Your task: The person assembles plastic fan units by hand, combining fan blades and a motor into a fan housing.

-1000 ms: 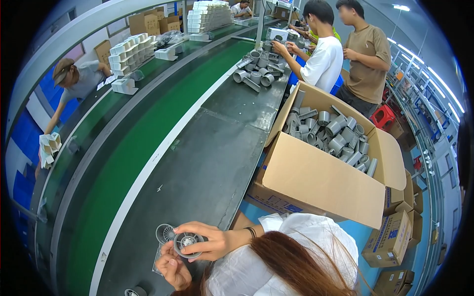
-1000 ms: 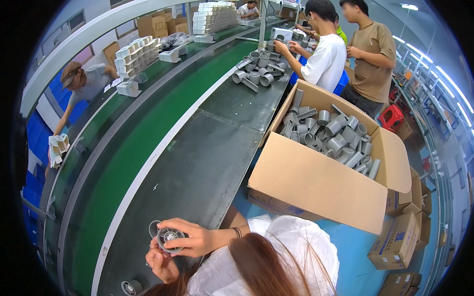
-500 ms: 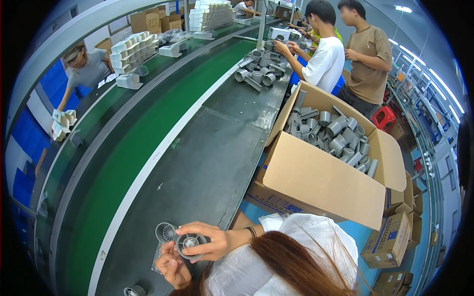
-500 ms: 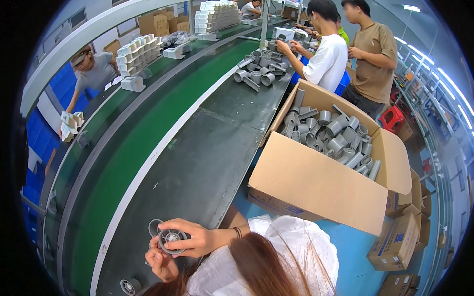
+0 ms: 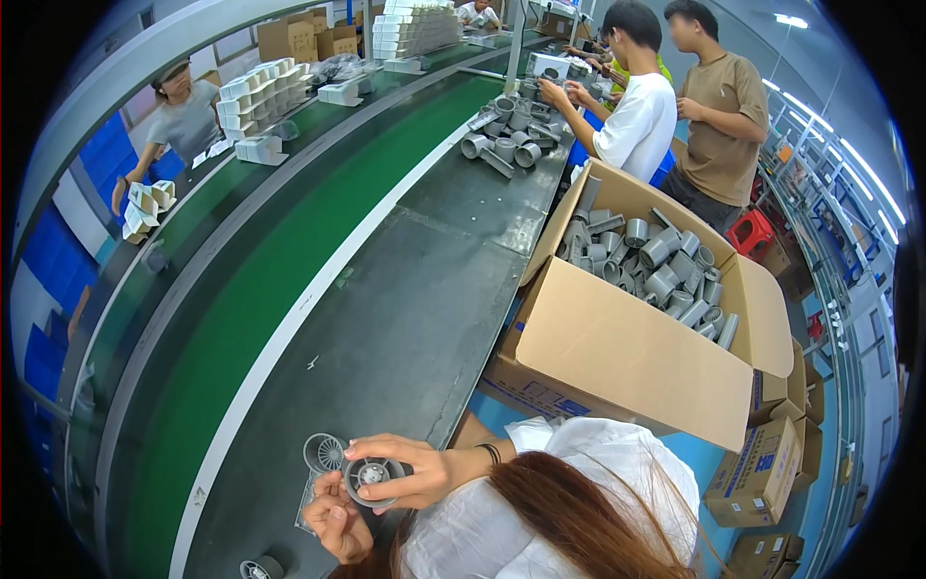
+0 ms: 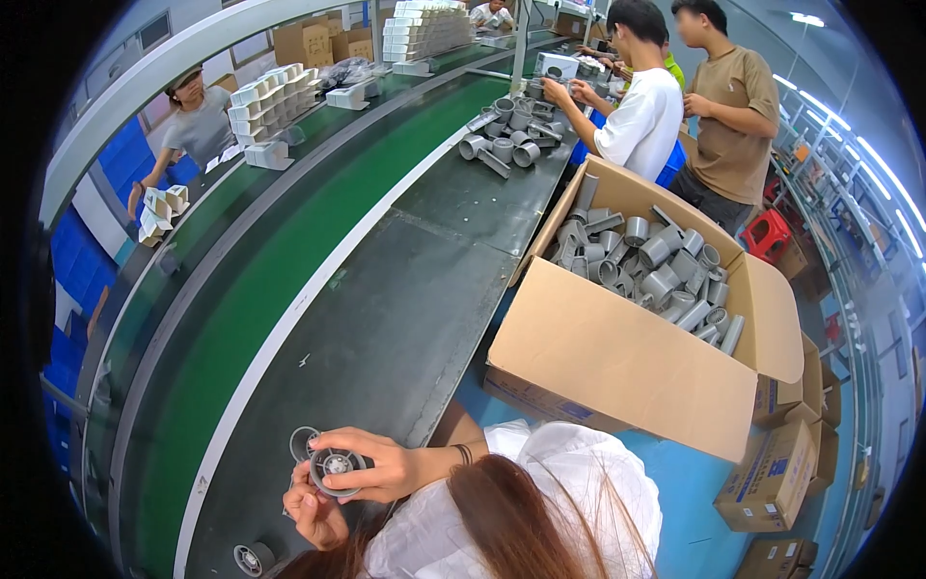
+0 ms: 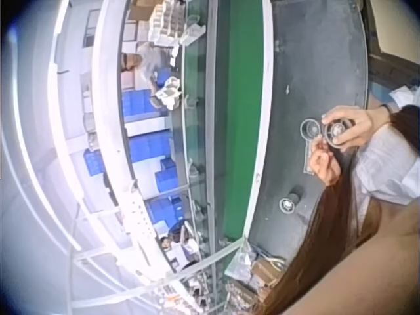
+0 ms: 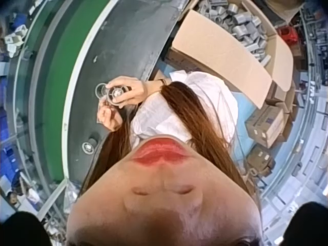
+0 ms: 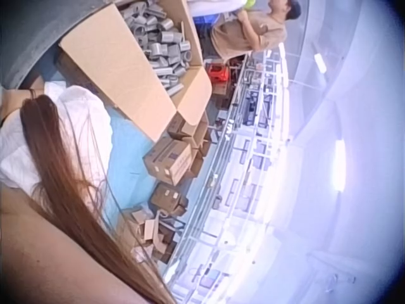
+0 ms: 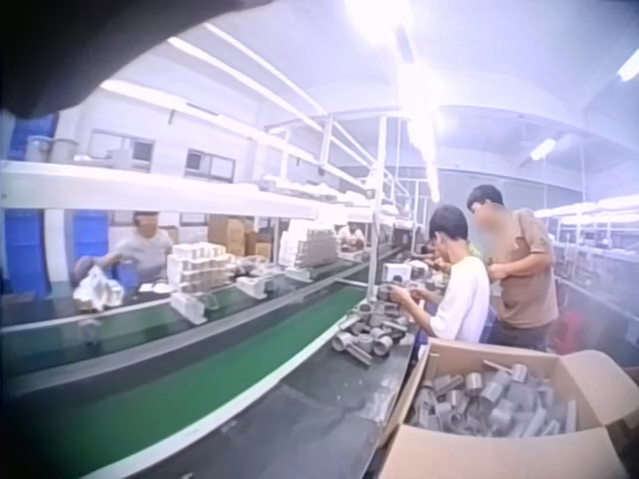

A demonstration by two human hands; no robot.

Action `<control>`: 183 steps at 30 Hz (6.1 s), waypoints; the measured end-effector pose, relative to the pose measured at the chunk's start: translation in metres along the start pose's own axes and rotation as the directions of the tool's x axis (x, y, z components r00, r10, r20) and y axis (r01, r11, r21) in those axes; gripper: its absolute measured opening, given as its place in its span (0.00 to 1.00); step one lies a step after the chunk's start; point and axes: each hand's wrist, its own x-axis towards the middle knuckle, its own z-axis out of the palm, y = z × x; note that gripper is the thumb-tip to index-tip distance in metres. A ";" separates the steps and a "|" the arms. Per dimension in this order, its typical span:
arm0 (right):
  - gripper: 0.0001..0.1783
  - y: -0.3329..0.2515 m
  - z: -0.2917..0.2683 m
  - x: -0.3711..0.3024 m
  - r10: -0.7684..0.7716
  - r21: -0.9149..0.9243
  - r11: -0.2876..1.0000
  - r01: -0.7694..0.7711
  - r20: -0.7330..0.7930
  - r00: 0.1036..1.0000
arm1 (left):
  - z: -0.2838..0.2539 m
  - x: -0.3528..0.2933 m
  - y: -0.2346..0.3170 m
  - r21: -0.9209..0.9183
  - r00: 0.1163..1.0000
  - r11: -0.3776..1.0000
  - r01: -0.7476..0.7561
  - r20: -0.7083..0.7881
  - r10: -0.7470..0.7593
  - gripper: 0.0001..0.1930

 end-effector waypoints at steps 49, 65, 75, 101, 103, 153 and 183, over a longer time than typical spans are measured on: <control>0.18 0.004 0.005 -0.011 0.136 0.033 0.990 -0.137 0.035 0.990 | 0.015 0.008 0.008 0.255 0.999 0.967 0.001 -0.051 0.013 0.08; 0.26 0.004 -0.006 0.002 0.142 -0.112 0.986 -0.125 0.166 0.976 | 0.009 0.006 0.006 0.417 0.991 0.905 -0.085 -0.059 0.121 0.16; 0.26 0.011 0.009 0.015 0.128 -0.025 0.992 -0.126 0.126 0.984 | 0.018 0.011 0.018 0.315 0.988 0.947 -0.068 -0.112 0.109 0.15; 0.27 0.019 0.015 0.024 0.207 -0.159 0.973 -0.169 0.273 0.939 | 0.014 0.008 0.007 0.569 0.938 0.819 -0.066 -0.245 0.246 0.10; 0.24 0.020 0.017 0.024 0.211 -0.137 0.974 -0.179 0.277 0.937 | 0.015 0.007 0.006 0.704 0.927 0.704 -0.092 -0.197 0.318 0.07; 0.25 0.034 0.040 0.064 0.080 -0.447 0.838 0.312 0.667 0.740 | -0.012 0.006 0.012 0.990 0.970 -0.118 0.080 -0.050 0.238 0.16; 0.26 0.051 0.045 0.057 0.203 -0.189 0.977 -0.102 0.652 0.731 | -0.014 0.011 0.011 0.988 0.964 0.044 0.146 -0.152 0.220 0.03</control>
